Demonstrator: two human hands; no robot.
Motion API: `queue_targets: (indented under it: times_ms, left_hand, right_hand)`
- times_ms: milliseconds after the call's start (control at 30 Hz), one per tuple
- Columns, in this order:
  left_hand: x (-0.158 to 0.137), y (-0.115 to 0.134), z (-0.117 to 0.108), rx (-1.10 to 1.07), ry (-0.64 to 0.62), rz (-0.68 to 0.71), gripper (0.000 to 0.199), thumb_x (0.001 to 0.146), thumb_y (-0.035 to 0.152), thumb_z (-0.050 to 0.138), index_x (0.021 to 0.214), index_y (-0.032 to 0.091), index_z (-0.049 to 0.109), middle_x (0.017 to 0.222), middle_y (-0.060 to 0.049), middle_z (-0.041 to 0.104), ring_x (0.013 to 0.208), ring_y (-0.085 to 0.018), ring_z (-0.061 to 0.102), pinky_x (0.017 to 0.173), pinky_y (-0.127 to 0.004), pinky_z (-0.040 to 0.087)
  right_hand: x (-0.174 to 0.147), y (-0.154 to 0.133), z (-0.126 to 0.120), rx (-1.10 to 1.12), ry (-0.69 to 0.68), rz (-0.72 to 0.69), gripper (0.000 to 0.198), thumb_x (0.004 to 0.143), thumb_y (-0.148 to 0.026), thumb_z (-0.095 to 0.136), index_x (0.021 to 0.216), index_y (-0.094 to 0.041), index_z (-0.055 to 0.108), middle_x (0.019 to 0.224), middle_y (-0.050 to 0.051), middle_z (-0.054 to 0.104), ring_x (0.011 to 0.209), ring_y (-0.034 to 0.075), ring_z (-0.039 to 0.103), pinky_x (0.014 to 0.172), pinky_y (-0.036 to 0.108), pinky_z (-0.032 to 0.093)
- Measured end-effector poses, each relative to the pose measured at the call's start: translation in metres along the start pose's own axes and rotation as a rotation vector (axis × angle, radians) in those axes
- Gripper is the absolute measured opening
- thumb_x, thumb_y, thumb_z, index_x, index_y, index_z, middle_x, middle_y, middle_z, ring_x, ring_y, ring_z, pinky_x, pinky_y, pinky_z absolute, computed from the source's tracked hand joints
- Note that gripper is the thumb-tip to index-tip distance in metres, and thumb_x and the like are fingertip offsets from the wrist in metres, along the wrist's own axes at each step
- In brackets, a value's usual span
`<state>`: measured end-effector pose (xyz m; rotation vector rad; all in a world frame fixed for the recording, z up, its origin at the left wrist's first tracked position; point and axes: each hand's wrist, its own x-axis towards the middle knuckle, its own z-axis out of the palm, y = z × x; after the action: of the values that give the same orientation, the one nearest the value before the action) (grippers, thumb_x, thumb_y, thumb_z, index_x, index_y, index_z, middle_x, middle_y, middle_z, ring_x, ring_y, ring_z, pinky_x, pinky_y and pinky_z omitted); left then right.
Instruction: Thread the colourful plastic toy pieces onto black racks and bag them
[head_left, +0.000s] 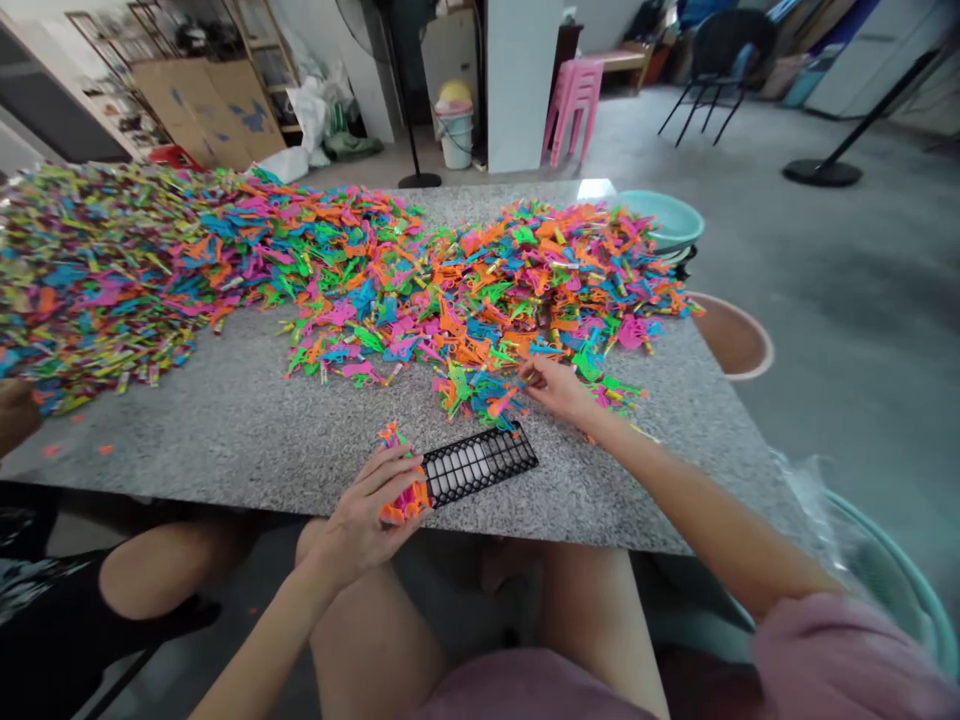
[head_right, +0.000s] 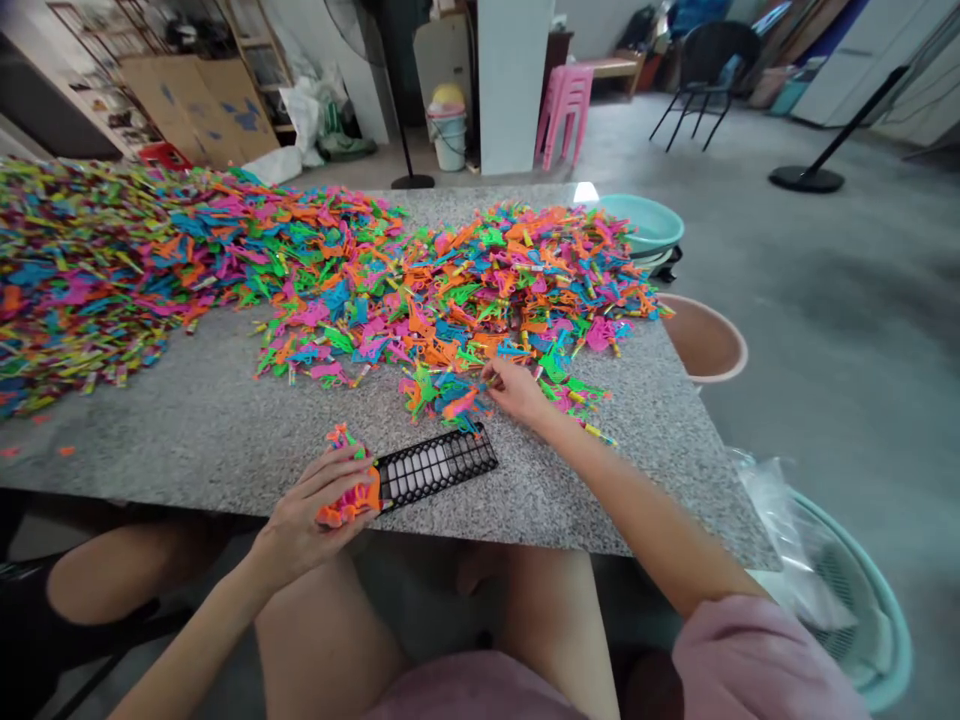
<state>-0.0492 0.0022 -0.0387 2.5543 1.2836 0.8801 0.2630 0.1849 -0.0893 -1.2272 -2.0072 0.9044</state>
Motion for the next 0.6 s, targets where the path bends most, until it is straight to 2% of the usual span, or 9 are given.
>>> queue_targets:
  times_ms: [133, 233, 333, 400, 467, 533, 600]
  left_hand:
    - [-0.004, 0.004, -0.006, 0.003, -0.002, -0.007, 0.029, 0.084, 0.020, 0.072, 0.112, 0.020, 0.063, 0.114, -0.009, 0.069, 0.122, -0.027, 0.057, 0.103, -0.046, 0.051]
    - [-0.008, 0.007, -0.009, 0.009, -0.016, -0.022, 0.031, 0.084, 0.018, 0.071, 0.113, 0.020, 0.063, 0.115, -0.009, 0.069, 0.122, -0.027, 0.057, 0.103, -0.046, 0.051]
    - [-0.009, 0.009, -0.009, 0.010, -0.017, -0.029, 0.032, 0.084, 0.017, 0.070, 0.114, 0.020, 0.062, 0.117, -0.010, 0.068, 0.122, -0.027, 0.057, 0.103, -0.046, 0.051]
    - [-0.008, 0.009, -0.008, 0.008, -0.021, -0.033, 0.031, 0.084, 0.017, 0.070, 0.114, 0.019, 0.062, 0.117, -0.010, 0.068, 0.123, -0.027, 0.056, 0.104, -0.047, 0.050]
    - [-0.007, 0.010, -0.007, 0.003, -0.032, -0.039, 0.031, 0.083, 0.016, 0.070, 0.113, 0.018, 0.062, 0.118, -0.011, 0.068, 0.123, -0.027, 0.055, 0.106, -0.047, 0.048]
    - [-0.007, 0.009, -0.006, -0.005, -0.037, -0.043, 0.030, 0.083, 0.016, 0.070, 0.112, 0.018, 0.062, 0.118, -0.010, 0.067, 0.124, -0.027, 0.055, 0.107, -0.047, 0.047]
    - [-0.008, 0.009, -0.005, -0.008, -0.025, -0.035, 0.030, 0.084, 0.015, 0.070, 0.113, 0.018, 0.062, 0.118, -0.010, 0.067, 0.123, -0.027, 0.055, 0.107, -0.046, 0.046]
  right_hand:
    - [-0.005, -0.017, 0.021, 0.220, 0.150, 0.037, 0.015, 0.083, -0.025, 0.056, 0.096, -0.019, 0.057, 0.079, 0.001, 0.062, 0.069, 0.014, 0.058, 0.065, 0.026, 0.049]
    - [-0.023, -0.047, 0.056, 0.465, 0.016, 0.154, 0.015, 0.090, -0.032, 0.050, 0.095, -0.019, 0.057, 0.073, 0.000, 0.061, 0.061, 0.013, 0.056, 0.058, 0.024, 0.049]
    - [-0.041, -0.078, 0.102, 0.616, -0.129, 0.217, 0.016, 0.087, -0.032, 0.057, 0.096, -0.020, 0.058, 0.080, 0.000, 0.065, 0.064, 0.013, 0.061, 0.061, 0.026, 0.052]
    - [-0.046, -0.093, 0.129, 0.557, -0.141, 0.219, 0.015, 0.084, -0.027, 0.061, 0.097, -0.020, 0.059, 0.084, 0.001, 0.067, 0.068, 0.014, 0.064, 0.065, 0.026, 0.053]
    - [-0.045, -0.103, 0.146, 0.362, -0.145, 0.188, 0.012, 0.081, -0.019, 0.063, 0.093, -0.019, 0.062, 0.085, 0.002, 0.068, 0.075, 0.015, 0.066, 0.071, 0.026, 0.052]
    - [-0.041, -0.109, 0.152, 0.111, -0.189, 0.138, 0.015, 0.077, -0.014, 0.065, 0.091, -0.018, 0.064, 0.088, 0.004, 0.070, 0.083, 0.018, 0.067, 0.076, 0.027, 0.051]
    - [-0.035, -0.115, 0.150, -0.108, -0.264, 0.097, 0.021, 0.078, -0.013, 0.064, 0.099, -0.016, 0.065, 0.093, 0.008, 0.072, 0.088, 0.021, 0.068, 0.077, 0.028, 0.050]
